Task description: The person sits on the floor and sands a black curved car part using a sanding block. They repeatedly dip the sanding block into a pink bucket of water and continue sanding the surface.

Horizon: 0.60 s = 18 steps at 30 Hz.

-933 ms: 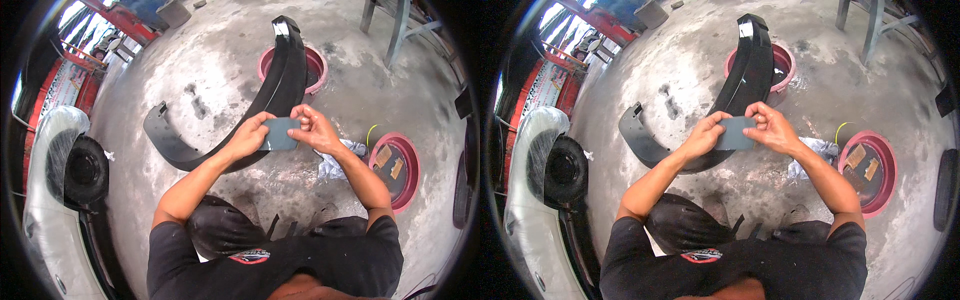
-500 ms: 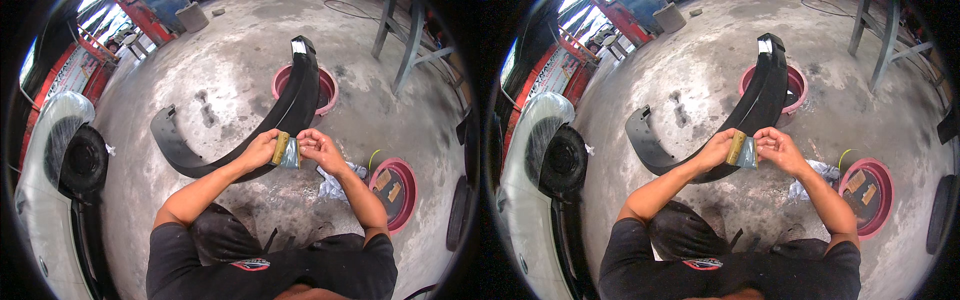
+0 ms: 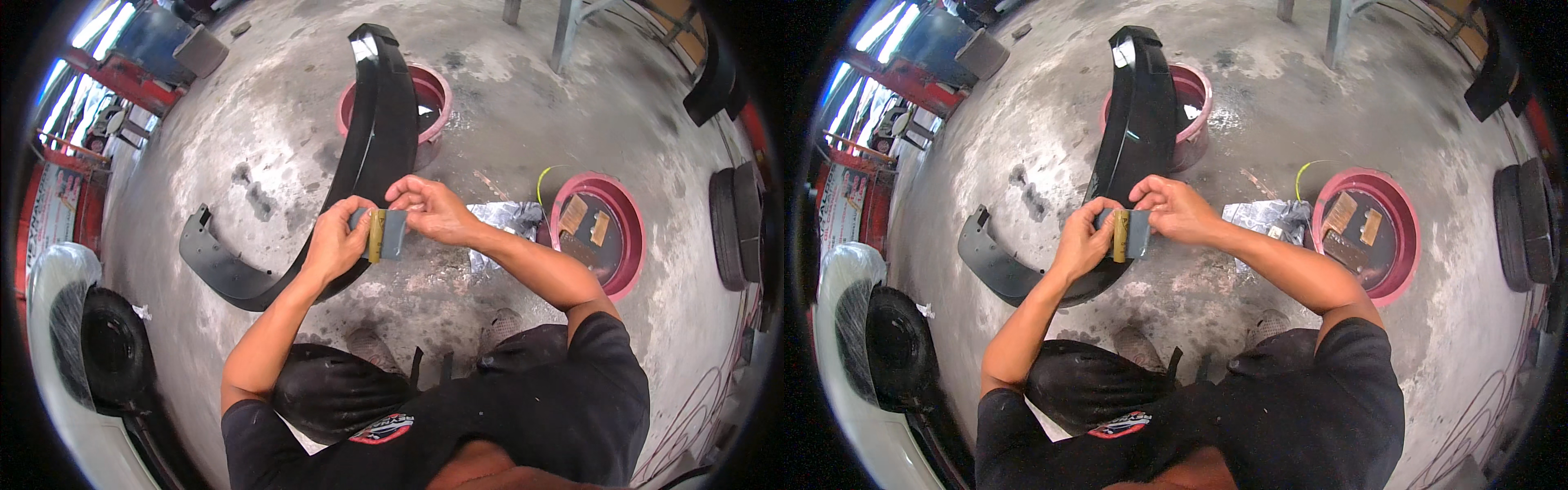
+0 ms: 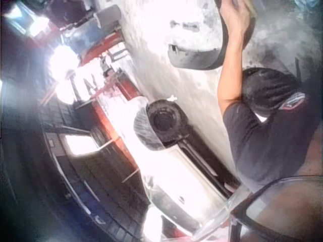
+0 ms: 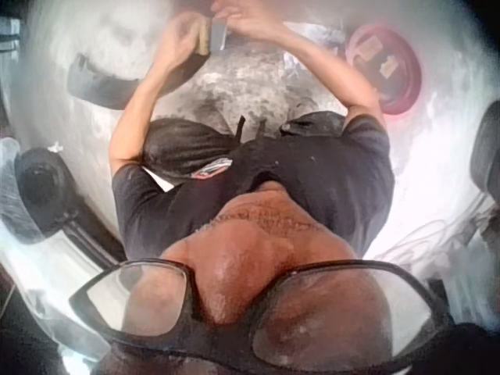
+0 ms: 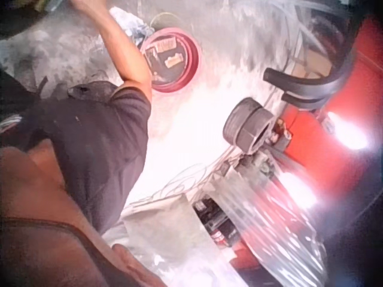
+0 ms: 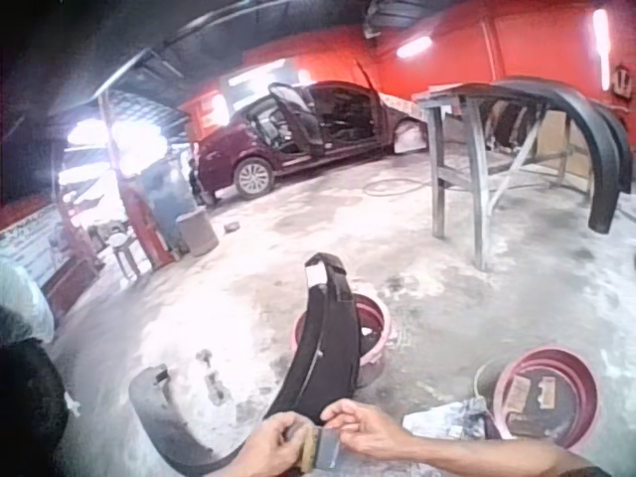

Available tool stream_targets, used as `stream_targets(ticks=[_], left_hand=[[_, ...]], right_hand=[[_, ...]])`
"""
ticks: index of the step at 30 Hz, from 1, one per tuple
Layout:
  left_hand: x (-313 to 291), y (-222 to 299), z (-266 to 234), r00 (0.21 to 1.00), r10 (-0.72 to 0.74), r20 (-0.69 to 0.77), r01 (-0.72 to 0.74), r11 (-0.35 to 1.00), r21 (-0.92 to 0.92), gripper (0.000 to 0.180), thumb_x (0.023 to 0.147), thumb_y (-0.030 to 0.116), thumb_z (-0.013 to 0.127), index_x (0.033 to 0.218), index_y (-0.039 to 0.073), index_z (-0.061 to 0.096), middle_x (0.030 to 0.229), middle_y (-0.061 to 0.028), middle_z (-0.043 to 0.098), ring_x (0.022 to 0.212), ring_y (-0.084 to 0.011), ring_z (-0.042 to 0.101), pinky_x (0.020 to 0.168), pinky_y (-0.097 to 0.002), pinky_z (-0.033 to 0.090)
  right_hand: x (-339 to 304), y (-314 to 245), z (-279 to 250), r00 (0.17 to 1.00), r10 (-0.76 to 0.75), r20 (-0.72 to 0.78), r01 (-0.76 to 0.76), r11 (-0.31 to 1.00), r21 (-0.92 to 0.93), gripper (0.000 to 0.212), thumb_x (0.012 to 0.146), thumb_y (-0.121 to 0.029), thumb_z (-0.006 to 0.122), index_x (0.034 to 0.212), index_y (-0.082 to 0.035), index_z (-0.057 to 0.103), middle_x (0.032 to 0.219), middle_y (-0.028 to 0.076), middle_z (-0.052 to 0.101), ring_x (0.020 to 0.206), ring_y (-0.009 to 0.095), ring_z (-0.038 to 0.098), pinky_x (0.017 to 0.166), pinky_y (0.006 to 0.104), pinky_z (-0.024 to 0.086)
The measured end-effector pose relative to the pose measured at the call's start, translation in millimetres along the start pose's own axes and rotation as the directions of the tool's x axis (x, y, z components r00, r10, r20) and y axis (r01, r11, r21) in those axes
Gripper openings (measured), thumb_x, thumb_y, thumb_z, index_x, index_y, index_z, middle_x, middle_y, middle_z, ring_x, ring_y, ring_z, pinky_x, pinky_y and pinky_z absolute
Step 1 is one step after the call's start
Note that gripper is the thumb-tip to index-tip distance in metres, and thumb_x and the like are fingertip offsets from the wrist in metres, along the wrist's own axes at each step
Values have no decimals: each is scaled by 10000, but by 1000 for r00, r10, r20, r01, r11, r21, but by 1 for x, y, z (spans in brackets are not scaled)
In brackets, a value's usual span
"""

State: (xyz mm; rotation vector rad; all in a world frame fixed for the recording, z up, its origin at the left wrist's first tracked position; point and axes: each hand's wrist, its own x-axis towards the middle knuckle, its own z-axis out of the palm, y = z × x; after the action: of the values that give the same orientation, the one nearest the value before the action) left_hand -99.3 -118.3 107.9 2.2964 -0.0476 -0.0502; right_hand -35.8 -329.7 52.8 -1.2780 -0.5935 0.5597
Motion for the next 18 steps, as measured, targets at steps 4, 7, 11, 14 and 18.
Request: stream_targets(ticks=[4,7,11,14,18], left_hand=[[-3,20,-1,992,-44,-118,55,994,90,370,865,324,817,878,0,639,790,-148,637,683,-253,631,631,-390,481],[-5,22,2,972,120,-200,-60,958,282,392,852,338,830,847,2,628,779,-151,622,688,-276,632,636,-405,480],[-2,20,0,974,32,-226,1,990,142,424,856,367,835,816,2,622,736,-138,595,671,-239,612,624,-400,468],[-2,40,-11,977,-211,-20,211,973,89,360,911,320,803,990,11,638,866,-102,626,800,-160,619,692,-336,500],[1,7,-8,997,-66,45,80,809,-583,527,975,180,732,1392,14,455,1230,-85,557,1111,-125,534,965,-252,461]], right_hand=[[-5,-5,14,965,259,31,-254,902,349,414,1039,-272,625,1341,-14,508,1168,60,662,986,118,653,811,297,556],[-7,0,30,989,104,103,-128,958,255,451,1029,-277,648,1365,-14,499,1208,47,650,994,108,649,808,299,552],[-5,5,29,997,73,10,-74,992,99,346,969,-138,669,1259,22,567,992,62,690,848,127,666,730,294,544],[-5,0,19,993,117,-14,-114,984,135,287,933,-69,652,1201,15,595,920,51,688,798,122,659,716,295,546],[-1,-13,6,993,59,-101,-34,973,230,234,934,-83,636,1157,-17,616,959,21,675,852,90,627,769,277,506]])
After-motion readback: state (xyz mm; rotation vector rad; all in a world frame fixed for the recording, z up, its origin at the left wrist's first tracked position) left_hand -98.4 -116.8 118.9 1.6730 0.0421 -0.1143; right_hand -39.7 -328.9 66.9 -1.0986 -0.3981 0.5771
